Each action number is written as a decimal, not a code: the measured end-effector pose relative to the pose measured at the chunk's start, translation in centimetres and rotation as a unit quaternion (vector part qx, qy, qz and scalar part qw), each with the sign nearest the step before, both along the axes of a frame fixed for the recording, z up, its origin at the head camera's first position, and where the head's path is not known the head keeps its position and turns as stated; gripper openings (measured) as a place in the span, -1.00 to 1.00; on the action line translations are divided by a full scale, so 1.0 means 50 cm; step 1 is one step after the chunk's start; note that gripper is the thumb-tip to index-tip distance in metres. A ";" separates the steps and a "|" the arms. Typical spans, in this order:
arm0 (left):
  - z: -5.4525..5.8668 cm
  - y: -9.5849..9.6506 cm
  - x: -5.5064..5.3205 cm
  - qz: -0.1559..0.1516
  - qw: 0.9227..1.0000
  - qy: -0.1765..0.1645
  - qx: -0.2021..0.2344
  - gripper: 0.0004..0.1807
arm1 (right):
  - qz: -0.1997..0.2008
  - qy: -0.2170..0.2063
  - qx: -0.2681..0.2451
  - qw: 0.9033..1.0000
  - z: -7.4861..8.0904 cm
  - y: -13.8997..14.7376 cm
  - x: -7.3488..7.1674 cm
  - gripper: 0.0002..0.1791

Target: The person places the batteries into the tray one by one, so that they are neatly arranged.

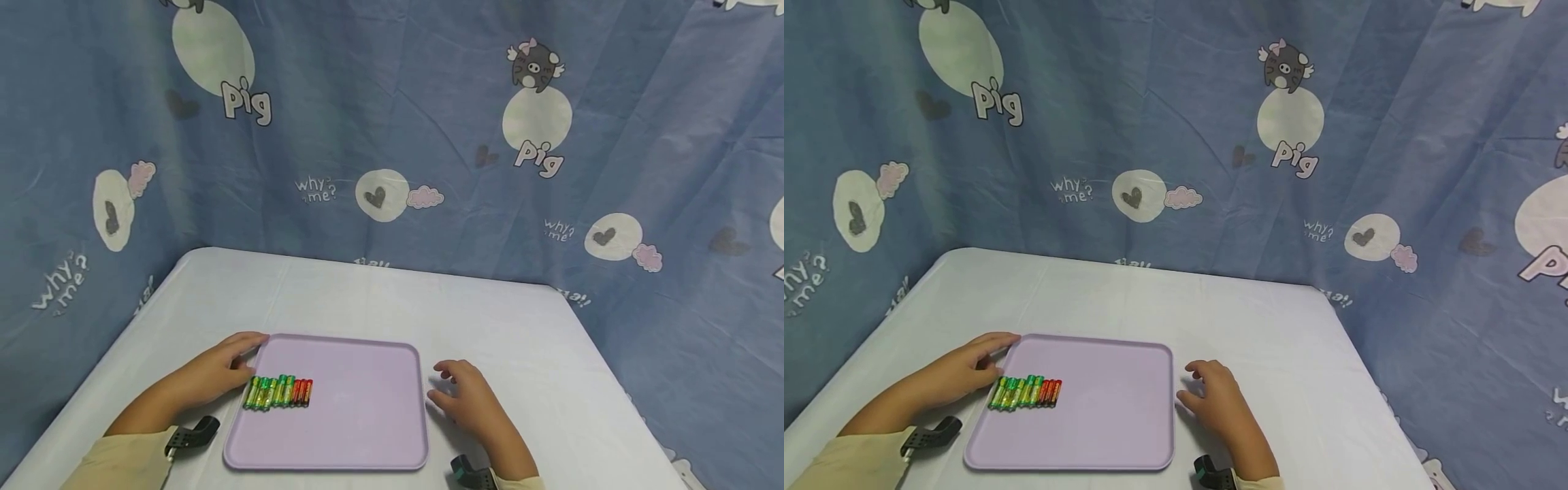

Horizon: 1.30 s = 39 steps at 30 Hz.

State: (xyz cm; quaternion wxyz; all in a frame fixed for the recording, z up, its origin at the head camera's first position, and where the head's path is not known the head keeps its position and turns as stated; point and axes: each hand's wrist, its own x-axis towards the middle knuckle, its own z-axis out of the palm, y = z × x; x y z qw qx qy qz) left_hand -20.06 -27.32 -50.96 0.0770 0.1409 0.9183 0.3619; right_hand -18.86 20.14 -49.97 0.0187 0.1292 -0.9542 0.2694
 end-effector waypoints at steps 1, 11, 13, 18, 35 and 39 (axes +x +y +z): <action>0.000 0.000 0.000 0.000 1.000 0.000 0.000 -0.30 | -0.002 -0.005 0.002 1.000 0.000 0.006 0.000 -0.52; 0.001 0.002 0.002 0.000 1.000 0.000 0.000 -0.30 | 0.002 -0.044 -0.007 0.999 -0.003 0.062 0.015 -0.35; 0.001 0.004 0.002 0.001 1.000 -0.002 0.003 -0.30 | 0.007 -0.062 -0.006 0.998 -0.003 0.070 0.020 -0.27; -0.001 0.003 0.003 0.004 1.000 -0.009 0.004 -0.29 | 0.043 -0.108 0.000 0.993 0.003 0.087 0.028 -0.08; 0.002 0.006 0.007 -0.002 1.000 -0.003 0.007 -0.30 | 0.071 -0.141 -0.021 0.987 -0.001 0.110 0.032 -0.52; 0.005 0.006 0.005 -0.003 1.000 -0.003 0.005 -0.30 | 0.066 -0.135 -0.018 0.989 -0.002 0.110 0.030 -0.53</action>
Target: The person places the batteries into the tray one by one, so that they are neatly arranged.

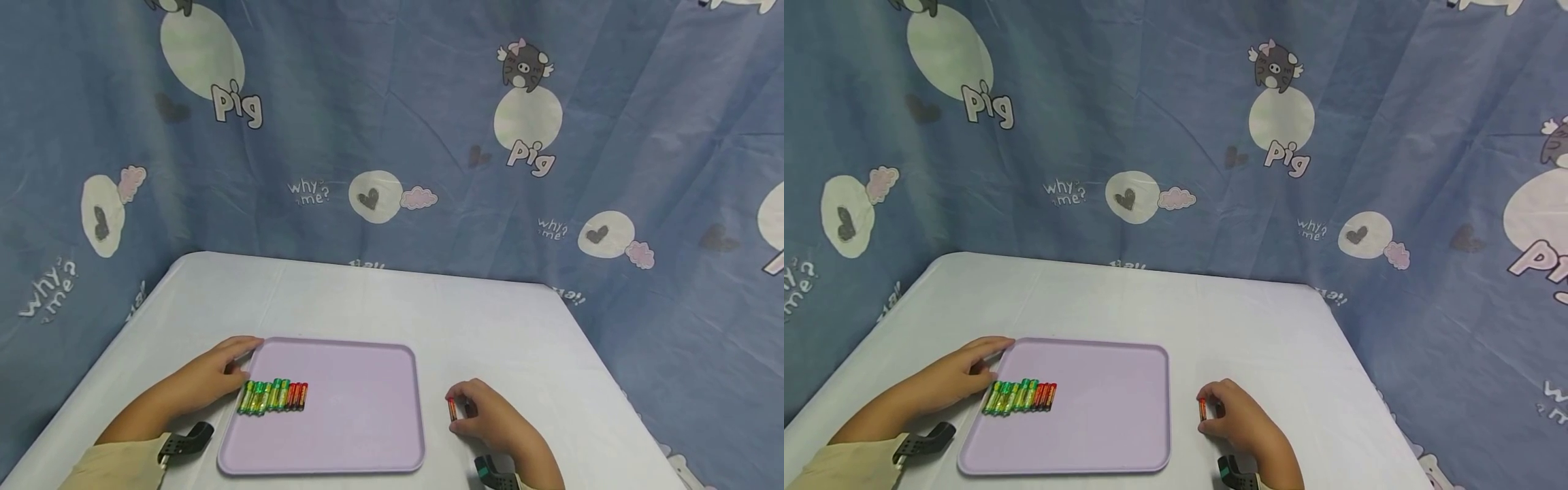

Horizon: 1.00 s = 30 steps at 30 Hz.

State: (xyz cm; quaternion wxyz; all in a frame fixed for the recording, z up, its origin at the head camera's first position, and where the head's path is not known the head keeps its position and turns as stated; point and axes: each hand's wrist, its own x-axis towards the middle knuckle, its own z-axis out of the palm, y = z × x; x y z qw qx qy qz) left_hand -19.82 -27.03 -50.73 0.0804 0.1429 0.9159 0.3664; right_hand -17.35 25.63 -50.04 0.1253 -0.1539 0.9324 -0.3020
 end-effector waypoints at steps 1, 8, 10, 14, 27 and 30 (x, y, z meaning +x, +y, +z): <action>0.001 0.000 0.000 0.001 1.000 -0.002 0.000 -0.30 | -0.001 0.000 -0.001 1.000 0.001 -0.001 0.000 -0.53; 0.002 0.002 0.000 0.004 1.000 -0.008 -0.002 -0.30 | -0.030 0.008 -0.005 1.000 0.001 -0.008 -0.002 -0.51; 0.000 0.001 -0.001 0.004 1.000 -0.007 -0.002 -0.30 | -0.037 0.011 -0.005 0.999 0.000 -0.010 -0.003 -0.52; -0.001 0.001 -0.001 0.005 1.000 -0.008 -0.001 -0.29 | -0.046 0.020 -0.009 0.999 -0.003 -0.013 -0.006 -0.52; 0.001 0.002 0.000 0.003 1.000 -0.009 0.007 -0.29 | -0.091 0.028 -0.019 0.995 -0.005 -0.027 -0.009 -0.45; 0.001 0.001 0.000 0.003 1.000 -0.010 0.008 -0.29 | -0.088 0.031 -0.025 0.995 -0.006 -0.029 -0.009 -0.46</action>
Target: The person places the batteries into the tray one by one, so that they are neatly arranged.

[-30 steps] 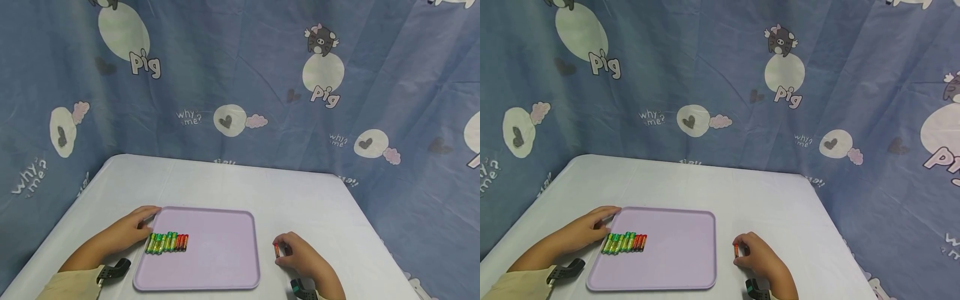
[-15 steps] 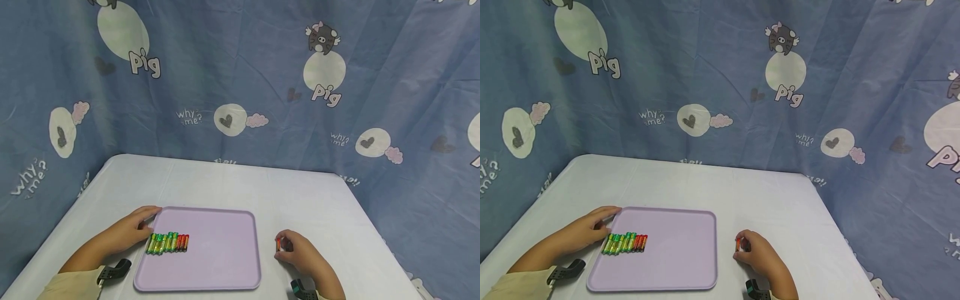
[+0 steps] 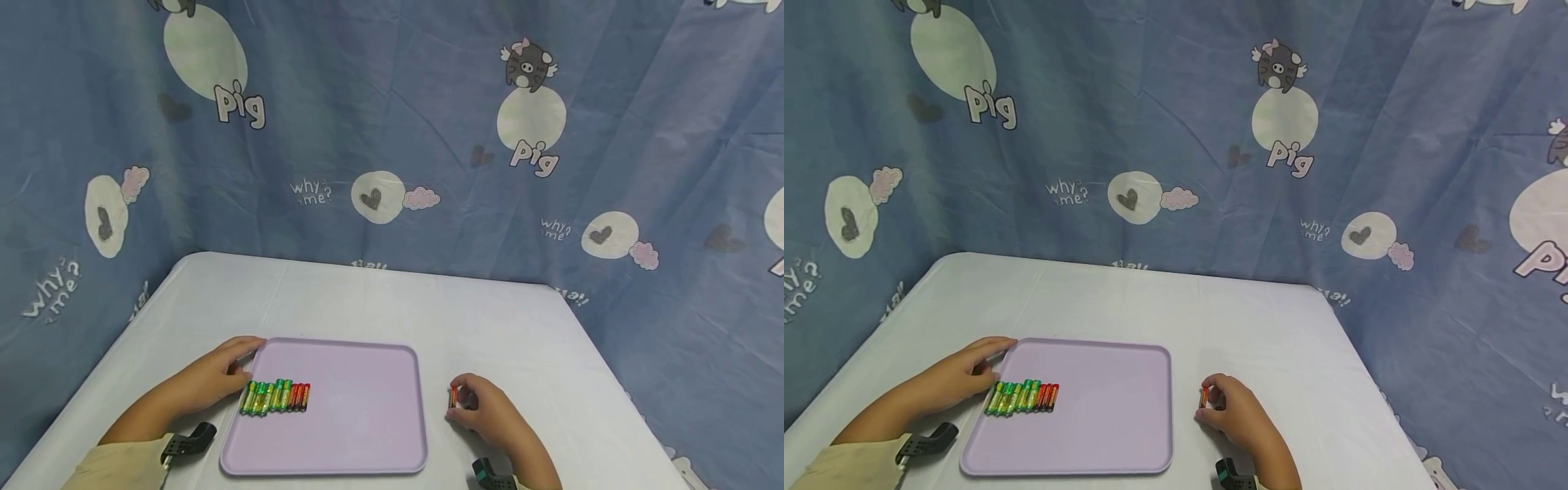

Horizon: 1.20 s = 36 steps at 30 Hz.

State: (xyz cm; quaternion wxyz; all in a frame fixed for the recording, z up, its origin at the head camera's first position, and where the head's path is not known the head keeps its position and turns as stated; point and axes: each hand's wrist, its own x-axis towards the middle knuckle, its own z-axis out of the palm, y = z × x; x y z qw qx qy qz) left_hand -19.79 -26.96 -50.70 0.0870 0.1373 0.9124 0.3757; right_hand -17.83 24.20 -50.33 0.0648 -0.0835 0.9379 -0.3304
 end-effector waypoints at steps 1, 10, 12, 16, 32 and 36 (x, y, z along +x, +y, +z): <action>0.000 0.001 0.001 0.001 1.000 -0.001 0.001 -0.29 | 0.000 0.000 -0.005 1.000 0.000 0.000 0.000 -0.46; -0.004 -0.002 0.000 0.000 1.000 -0.003 0.008 -0.29 | 0.008 0.018 -0.038 0.999 0.007 -0.009 -0.002 -0.48; -0.005 -0.003 0.000 -0.002 1.000 -0.004 0.009 -0.29 | 0.008 0.032 -0.029 0.999 0.011 -0.016 -0.006 -0.50; -0.006 -0.006 0.000 0.000 1.000 0.000 0.005 -0.29 | 0.008 0.059 -0.019 0.998 0.021 -0.035 -0.014 -0.51; -0.002 -0.006 -0.003 0.001 1.000 0.005 0.000 -0.29 | 0.080 0.082 -0.038 0.993 0.050 -0.111 -0.034 -0.49; -0.001 -0.004 -0.002 0.001 1.000 0.005 -0.002 -0.29 | 0.092 0.080 -0.036 0.992 0.051 -0.131 -0.038 -0.48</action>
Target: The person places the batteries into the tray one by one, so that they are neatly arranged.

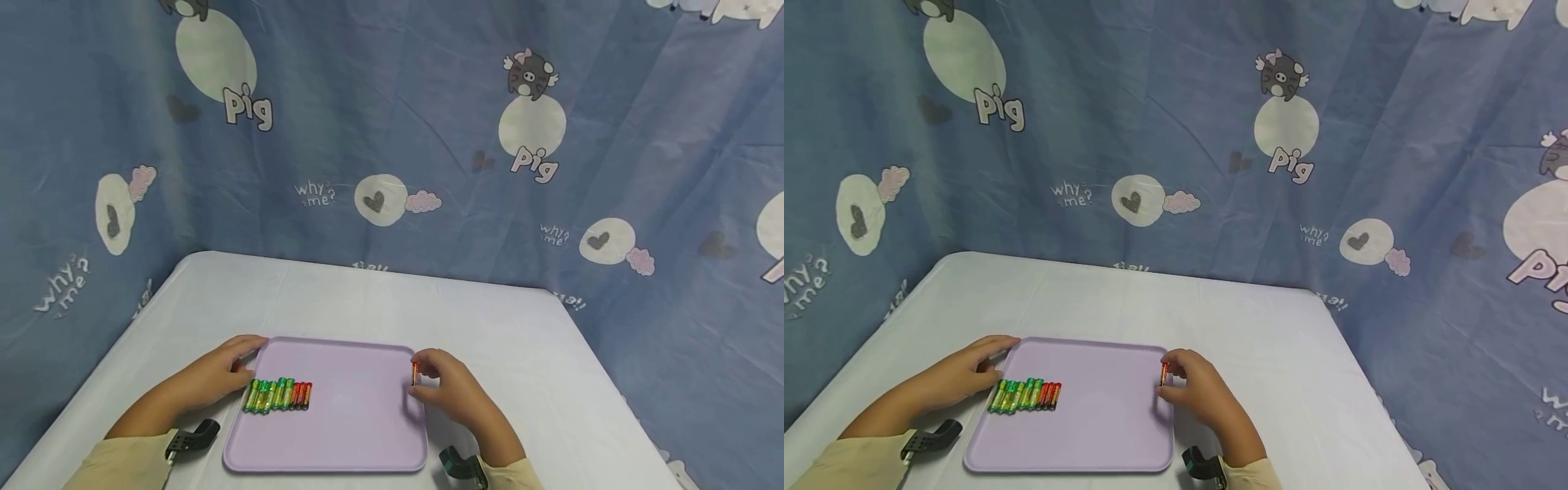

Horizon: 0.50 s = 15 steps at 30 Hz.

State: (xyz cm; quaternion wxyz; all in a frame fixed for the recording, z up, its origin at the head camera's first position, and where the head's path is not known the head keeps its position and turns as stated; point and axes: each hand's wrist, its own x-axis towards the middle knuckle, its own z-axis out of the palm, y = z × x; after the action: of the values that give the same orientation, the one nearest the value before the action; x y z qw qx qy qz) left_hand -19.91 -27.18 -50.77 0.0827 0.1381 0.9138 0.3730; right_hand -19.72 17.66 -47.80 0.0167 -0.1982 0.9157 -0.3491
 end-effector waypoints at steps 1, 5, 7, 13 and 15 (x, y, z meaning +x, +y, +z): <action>0.000 0.001 0.000 0.001 1.000 -0.001 0.000 -0.29 | 0.004 -0.002 -0.003 1.000 -0.001 -0.004 -0.002 -0.49; -0.003 0.000 -0.002 0.003 1.000 -0.003 0.001 -0.29 | 0.017 -0.011 -0.012 1.000 -0.008 -0.023 -0.009 -0.51; -0.002 -0.002 -0.002 0.002 1.000 -0.002 0.000 -0.28 | 0.026 -0.012 -0.015 0.999 -0.011 -0.033 -0.012 -0.51; -0.003 -0.003 -0.001 0.002 1.000 0.002 0.001 -0.29 | 0.045 -0.019 -0.024 0.999 -0.013 -0.060 -0.019 -0.50; -0.006 -0.001 -0.001 0.003 1.000 0.001 0.006 -0.29 | 0.051 -0.021 -0.025 0.998 -0.009 -0.070 -0.022 -0.49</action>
State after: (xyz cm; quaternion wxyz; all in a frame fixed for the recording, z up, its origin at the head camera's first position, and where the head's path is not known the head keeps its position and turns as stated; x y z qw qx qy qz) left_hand -19.94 -27.23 -51.05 0.0804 0.1365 0.9121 0.3781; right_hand -20.80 14.17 -48.26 0.0486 -0.2380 0.8949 -0.3745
